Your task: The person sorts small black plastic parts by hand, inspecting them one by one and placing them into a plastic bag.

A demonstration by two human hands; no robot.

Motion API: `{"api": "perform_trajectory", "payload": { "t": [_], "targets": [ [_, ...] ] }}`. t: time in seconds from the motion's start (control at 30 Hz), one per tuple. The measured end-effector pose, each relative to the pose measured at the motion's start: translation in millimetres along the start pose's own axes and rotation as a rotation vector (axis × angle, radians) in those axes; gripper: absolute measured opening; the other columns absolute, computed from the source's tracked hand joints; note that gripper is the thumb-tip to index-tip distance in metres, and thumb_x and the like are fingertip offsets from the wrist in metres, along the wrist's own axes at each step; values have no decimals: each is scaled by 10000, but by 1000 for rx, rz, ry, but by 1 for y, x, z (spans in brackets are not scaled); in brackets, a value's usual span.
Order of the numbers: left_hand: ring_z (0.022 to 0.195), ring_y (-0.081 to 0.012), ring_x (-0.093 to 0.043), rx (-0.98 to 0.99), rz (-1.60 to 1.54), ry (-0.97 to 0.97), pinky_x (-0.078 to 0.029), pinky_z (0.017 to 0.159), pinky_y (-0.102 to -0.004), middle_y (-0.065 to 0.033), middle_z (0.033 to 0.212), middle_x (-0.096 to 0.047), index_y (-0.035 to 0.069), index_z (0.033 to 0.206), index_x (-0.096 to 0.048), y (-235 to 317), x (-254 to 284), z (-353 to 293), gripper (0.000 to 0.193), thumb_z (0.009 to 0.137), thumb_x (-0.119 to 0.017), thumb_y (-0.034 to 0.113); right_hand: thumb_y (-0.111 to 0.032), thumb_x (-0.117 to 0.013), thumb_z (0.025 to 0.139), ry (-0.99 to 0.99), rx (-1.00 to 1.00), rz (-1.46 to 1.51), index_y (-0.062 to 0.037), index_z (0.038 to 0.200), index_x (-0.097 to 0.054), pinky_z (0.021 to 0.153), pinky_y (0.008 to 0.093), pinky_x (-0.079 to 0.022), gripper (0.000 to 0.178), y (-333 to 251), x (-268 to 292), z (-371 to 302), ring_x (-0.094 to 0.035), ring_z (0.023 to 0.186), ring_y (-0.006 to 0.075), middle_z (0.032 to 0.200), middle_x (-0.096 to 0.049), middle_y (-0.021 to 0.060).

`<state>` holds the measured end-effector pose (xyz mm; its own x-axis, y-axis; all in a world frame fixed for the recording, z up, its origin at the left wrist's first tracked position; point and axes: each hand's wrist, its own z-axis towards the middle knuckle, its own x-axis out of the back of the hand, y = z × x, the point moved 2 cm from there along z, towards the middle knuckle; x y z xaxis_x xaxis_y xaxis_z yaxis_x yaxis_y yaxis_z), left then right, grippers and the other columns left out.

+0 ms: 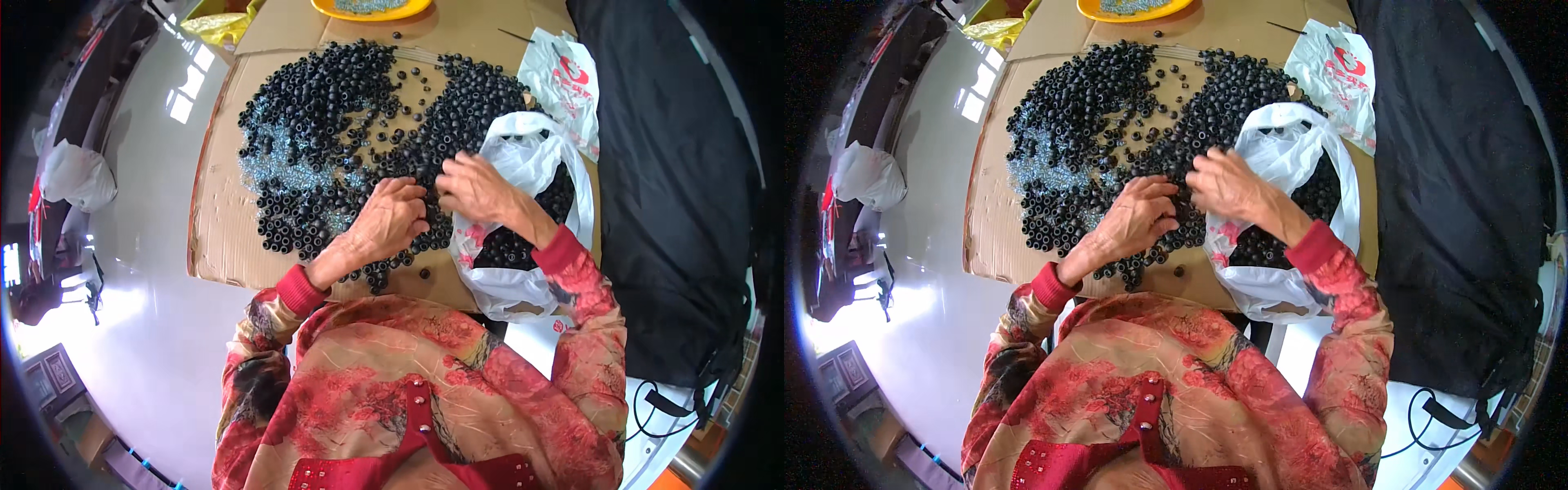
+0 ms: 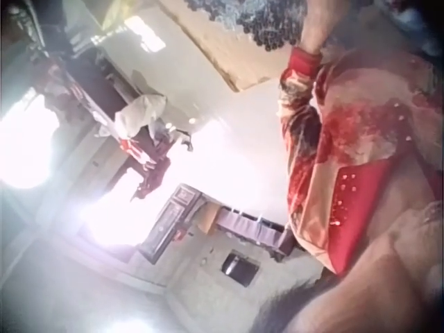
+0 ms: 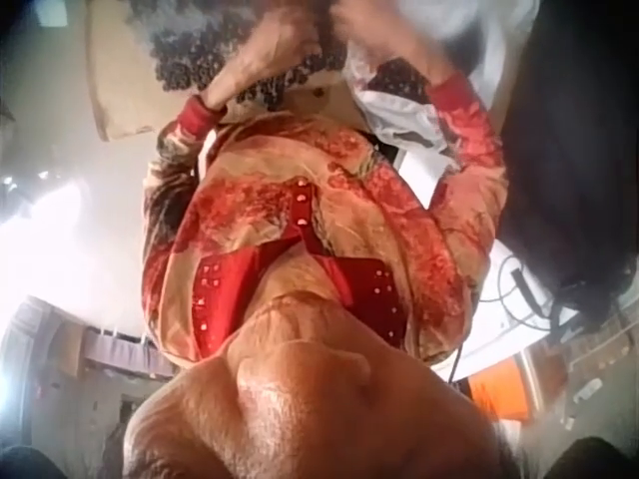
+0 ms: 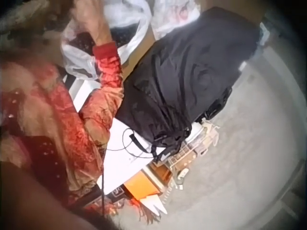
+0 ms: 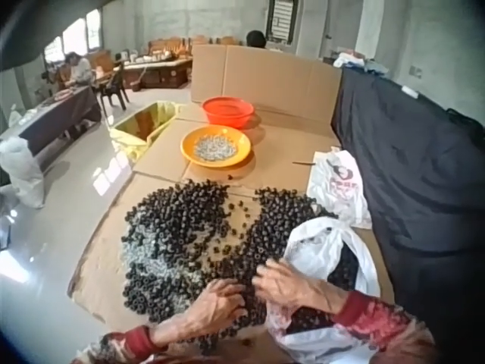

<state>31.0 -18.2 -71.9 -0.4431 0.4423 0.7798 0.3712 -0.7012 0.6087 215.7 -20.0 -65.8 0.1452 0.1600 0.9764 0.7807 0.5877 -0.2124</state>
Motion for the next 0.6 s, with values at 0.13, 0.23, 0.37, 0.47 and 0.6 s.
{"api": "perform_trajectory", "payload": {
  "t": [0.13, 0.23, 0.37, 0.47, 0.6],
  "targets": [
    [1148, -315, -435, -18, -114, 84, -372, 945, -395, -146, 1150, -535, 22, 815, -605, 12, 13, -10, 176, 751, -651, 180, -185, -557, 741, 12, 79, 80, -66, 713, -560, 706, 359, -418, 122, 12, 24, 24, -516, 749, 264, 754, -522, 86],
    [1076, -302, -502, 91, -155, 198, -420, 896, -370, -157, 1144, -542, 19, 802, -622, -6, 39, -12, 158, 755, -652, 167, -152, -547, 736, 240, -232, -24, -24, 816, -529, 699, 417, -458, 152, 31, 27, 30, -559, 752, 317, 789, -558, 128],
    [989, -300, -561, 249, -273, 232, -433, 862, -363, -172, 1103, -576, -9, 837, -633, -21, 57, -17, 167, 764, -630, 142, -136, -572, 733, 139, -255, -78, -10, 1067, -480, 743, 409, -451, 369, 48, 14, 49, -546, 813, 345, 873, -553, 184],
    [971, -299, -559, 268, -342, 260, -447, 831, -366, -174, 1077, -586, -4, 830, -632, -18, 60, -27, 200, 749, -648, 178, -125, -560, 745, 112, -265, -53, -10, 1082, -480, 753, 417, -452, 365, 55, 15, 72, -529, 882, 345, 919, -543, 176],
    [952, -286, -570, 318, -460, 301, -458, 812, -359, -162, 1048, -595, -8, 828, -627, -4, 48, -47, 157, 742, -660, 119, -212, -579, 760, 77, -148, -154, -86, 1077, -521, 750, 374, -440, 346, 6, 20, 67, -516, 851, 260, 956, -547, 103]
  ]
}}
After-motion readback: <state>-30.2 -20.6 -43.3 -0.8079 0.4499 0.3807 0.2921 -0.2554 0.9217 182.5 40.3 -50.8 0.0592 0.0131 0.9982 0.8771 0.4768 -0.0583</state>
